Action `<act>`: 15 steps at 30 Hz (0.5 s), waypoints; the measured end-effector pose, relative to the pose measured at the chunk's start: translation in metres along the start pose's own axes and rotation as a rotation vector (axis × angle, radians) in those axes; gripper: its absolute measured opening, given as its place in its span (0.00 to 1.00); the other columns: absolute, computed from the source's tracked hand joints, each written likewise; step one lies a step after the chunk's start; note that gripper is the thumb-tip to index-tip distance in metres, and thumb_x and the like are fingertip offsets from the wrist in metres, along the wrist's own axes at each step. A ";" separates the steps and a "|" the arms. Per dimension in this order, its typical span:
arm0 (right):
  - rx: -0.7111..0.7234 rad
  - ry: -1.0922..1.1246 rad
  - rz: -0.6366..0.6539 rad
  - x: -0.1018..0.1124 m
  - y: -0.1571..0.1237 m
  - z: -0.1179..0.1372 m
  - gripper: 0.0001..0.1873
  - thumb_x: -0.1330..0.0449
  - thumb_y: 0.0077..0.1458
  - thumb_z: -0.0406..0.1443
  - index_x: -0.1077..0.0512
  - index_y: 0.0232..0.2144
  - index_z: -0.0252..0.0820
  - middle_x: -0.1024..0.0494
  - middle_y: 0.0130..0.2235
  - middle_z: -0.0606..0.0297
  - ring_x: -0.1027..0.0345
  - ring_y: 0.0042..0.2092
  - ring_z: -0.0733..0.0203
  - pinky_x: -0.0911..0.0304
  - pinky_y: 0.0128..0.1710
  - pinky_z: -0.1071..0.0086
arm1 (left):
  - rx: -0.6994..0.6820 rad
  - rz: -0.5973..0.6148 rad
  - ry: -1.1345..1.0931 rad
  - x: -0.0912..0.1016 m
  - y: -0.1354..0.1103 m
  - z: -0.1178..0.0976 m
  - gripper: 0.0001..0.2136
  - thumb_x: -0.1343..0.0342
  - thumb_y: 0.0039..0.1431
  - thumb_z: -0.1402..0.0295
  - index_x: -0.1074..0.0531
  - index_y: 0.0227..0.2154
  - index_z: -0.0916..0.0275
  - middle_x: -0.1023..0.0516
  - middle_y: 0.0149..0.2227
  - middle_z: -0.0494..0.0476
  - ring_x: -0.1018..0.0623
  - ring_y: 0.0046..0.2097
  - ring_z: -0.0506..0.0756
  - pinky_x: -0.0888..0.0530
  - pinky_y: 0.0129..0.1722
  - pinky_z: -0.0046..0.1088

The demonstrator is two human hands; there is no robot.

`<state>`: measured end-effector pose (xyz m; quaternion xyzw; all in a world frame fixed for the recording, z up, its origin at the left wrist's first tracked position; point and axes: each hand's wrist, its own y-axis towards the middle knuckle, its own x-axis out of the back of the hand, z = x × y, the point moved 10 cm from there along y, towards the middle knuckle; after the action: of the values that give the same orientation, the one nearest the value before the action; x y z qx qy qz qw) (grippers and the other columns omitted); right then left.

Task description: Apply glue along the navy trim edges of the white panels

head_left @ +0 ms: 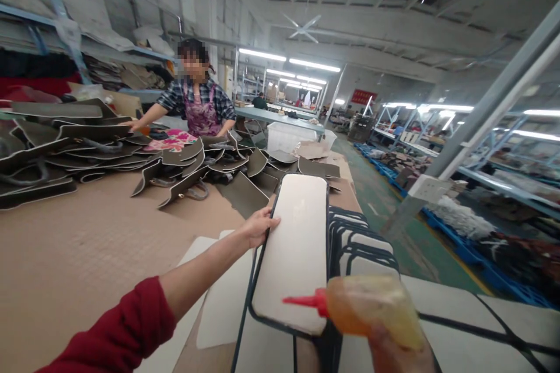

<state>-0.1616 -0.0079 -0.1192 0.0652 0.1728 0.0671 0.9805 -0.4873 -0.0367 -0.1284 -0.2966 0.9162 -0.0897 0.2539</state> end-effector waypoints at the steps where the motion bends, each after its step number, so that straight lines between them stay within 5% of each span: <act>1: 0.004 0.044 -0.093 0.009 0.002 0.009 0.43 0.23 0.35 0.50 0.26 0.54 0.50 0.20 0.52 0.60 0.25 0.51 0.42 0.30 0.55 0.50 | 0.002 -0.028 -0.013 0.006 0.001 0.001 0.15 0.33 0.47 0.82 0.31 0.32 0.62 0.23 0.26 0.48 0.24 0.26 0.50 0.24 0.32 0.27; 4: -0.007 0.168 -0.320 0.029 0.011 0.029 0.48 0.22 0.30 0.51 0.27 0.56 0.54 0.27 0.61 0.65 0.39 0.65 0.38 0.51 0.70 0.41 | -0.002 -0.085 -0.039 0.018 0.001 0.003 0.15 0.33 0.49 0.82 0.33 0.32 0.61 0.24 0.26 0.47 0.26 0.25 0.49 0.24 0.33 0.27; 6: -0.064 0.220 -0.351 0.034 0.012 0.027 0.45 0.21 0.31 0.48 0.26 0.55 0.55 0.29 0.63 0.67 0.44 0.68 0.38 0.58 0.71 0.38 | -0.005 -0.117 -0.059 0.022 0.002 0.005 0.15 0.33 0.50 0.82 0.33 0.33 0.61 0.25 0.27 0.47 0.26 0.25 0.49 0.23 0.33 0.27; 11: -0.238 0.279 -0.372 0.043 -0.004 -0.006 0.33 0.22 0.34 0.46 0.22 0.46 0.54 0.23 0.58 0.67 0.41 0.67 0.41 0.59 0.71 0.38 | -0.027 -0.197 -0.111 0.023 0.004 0.002 0.12 0.40 0.57 0.84 0.34 0.34 0.61 0.25 0.27 0.48 0.25 0.26 0.50 0.21 0.35 0.31; 15: -0.229 0.325 -0.428 0.047 -0.011 -0.005 0.34 0.20 0.30 0.45 0.22 0.44 0.54 0.23 0.57 0.68 0.41 0.67 0.43 0.57 0.71 0.41 | -0.047 -0.233 -0.145 0.024 0.004 -0.003 0.12 0.42 0.58 0.85 0.36 0.34 0.61 0.25 0.28 0.48 0.25 0.27 0.49 0.21 0.35 0.29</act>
<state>-0.1181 -0.0106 -0.1413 -0.0953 0.3287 -0.1127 0.9328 -0.5075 -0.0480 -0.1374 -0.4127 0.8566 -0.0757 0.3002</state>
